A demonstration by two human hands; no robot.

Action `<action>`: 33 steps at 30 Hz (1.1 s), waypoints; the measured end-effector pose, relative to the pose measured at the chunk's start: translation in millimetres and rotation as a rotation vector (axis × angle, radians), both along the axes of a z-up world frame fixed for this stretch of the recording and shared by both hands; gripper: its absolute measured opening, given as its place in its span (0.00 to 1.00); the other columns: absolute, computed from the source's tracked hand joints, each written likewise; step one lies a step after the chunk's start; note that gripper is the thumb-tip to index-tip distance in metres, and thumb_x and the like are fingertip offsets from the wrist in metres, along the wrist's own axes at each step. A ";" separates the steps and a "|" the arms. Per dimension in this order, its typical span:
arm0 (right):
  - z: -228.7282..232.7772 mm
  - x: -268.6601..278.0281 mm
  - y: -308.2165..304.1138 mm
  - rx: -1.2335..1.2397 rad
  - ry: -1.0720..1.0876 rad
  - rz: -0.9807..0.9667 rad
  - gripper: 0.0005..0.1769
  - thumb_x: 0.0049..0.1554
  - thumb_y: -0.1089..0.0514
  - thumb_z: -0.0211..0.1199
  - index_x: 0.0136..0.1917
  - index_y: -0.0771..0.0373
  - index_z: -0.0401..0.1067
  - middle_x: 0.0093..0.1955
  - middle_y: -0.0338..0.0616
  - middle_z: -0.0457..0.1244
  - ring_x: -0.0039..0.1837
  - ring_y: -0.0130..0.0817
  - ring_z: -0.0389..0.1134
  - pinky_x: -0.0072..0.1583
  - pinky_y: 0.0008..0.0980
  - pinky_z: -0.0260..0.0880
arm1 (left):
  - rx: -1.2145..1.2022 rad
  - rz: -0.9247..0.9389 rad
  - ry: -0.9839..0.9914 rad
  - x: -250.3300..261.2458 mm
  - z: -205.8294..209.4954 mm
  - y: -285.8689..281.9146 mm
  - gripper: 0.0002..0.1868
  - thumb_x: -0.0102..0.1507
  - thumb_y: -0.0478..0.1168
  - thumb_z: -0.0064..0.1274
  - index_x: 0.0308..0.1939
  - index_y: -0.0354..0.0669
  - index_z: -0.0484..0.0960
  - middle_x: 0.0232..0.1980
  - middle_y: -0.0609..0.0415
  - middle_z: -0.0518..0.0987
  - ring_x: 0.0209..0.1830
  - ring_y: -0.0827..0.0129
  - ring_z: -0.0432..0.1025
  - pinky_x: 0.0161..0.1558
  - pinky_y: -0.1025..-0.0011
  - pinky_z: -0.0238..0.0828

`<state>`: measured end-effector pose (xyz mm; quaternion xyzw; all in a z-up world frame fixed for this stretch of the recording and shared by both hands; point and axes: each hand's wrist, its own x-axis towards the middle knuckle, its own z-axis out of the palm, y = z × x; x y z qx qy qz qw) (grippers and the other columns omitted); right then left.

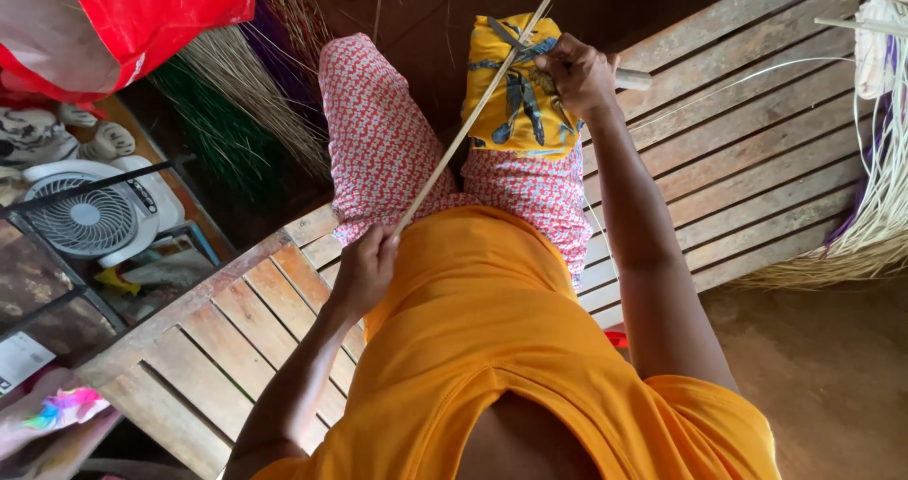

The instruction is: Manually splitting and stripping thin pieces of bamboo from a stalk using a small hand tool.

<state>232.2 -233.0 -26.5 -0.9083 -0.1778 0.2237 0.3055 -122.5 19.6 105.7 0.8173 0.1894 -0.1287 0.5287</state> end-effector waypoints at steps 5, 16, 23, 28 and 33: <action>0.7 -2.2 -0.2 0.001 0.015 -0.011 0.13 0.66 0.41 0.65 0.42 0.44 0.69 0.39 0.21 0.69 0.48 0.29 0.69 0.63 0.46 0.43 | 0.036 0.061 0.153 -39.9 32.3 16.3 0.08 0.71 0.40 0.44 0.44 0.43 0.79 0.25 0.57 0.73 0.23 0.71 0.63 0.28 0.69 0.61; 8.9 18.8 -7.0 0.141 0.202 0.007 0.14 0.70 0.53 0.59 0.41 0.55 0.67 0.41 0.35 0.64 0.38 0.22 0.63 0.36 0.26 0.63 | 0.145 0.178 0.276 -78.1 70.6 79.7 0.11 0.71 0.37 0.46 0.52 0.40 0.82 0.26 0.55 0.78 0.14 0.78 0.60 0.12 0.78 0.52; 34.6 55.9 1.5 0.536 0.214 -0.313 0.23 0.73 0.57 0.64 0.37 0.54 0.58 0.30 0.34 0.57 0.29 0.21 0.55 0.27 0.23 0.51 | 0.545 0.038 -0.198 36.8 85.4 99.8 0.09 0.75 0.32 0.45 0.51 0.26 0.79 0.40 0.40 0.81 0.35 0.53 0.76 0.34 0.58 0.70; 46.8 60.1 -5.2 0.383 0.246 -0.316 0.18 0.72 0.63 0.53 0.38 0.58 0.62 0.33 0.36 0.59 0.30 0.22 0.59 0.27 0.20 0.57 | 0.641 -0.066 -0.484 129.2 108.8 95.5 0.05 0.77 0.28 0.44 0.50 0.26 0.75 0.41 0.37 0.77 0.36 0.46 0.73 0.37 0.54 0.68; 24.9 52.6 -24.9 0.147 0.089 -0.135 0.23 0.69 0.53 0.58 0.31 0.55 0.64 0.28 0.35 0.62 0.27 0.23 0.61 0.25 0.26 0.59 | 0.519 -0.179 -0.538 207.4 112.0 100.5 0.02 0.77 0.28 0.47 0.50 0.30 0.74 0.37 0.39 0.77 0.31 0.45 0.71 0.34 0.51 0.61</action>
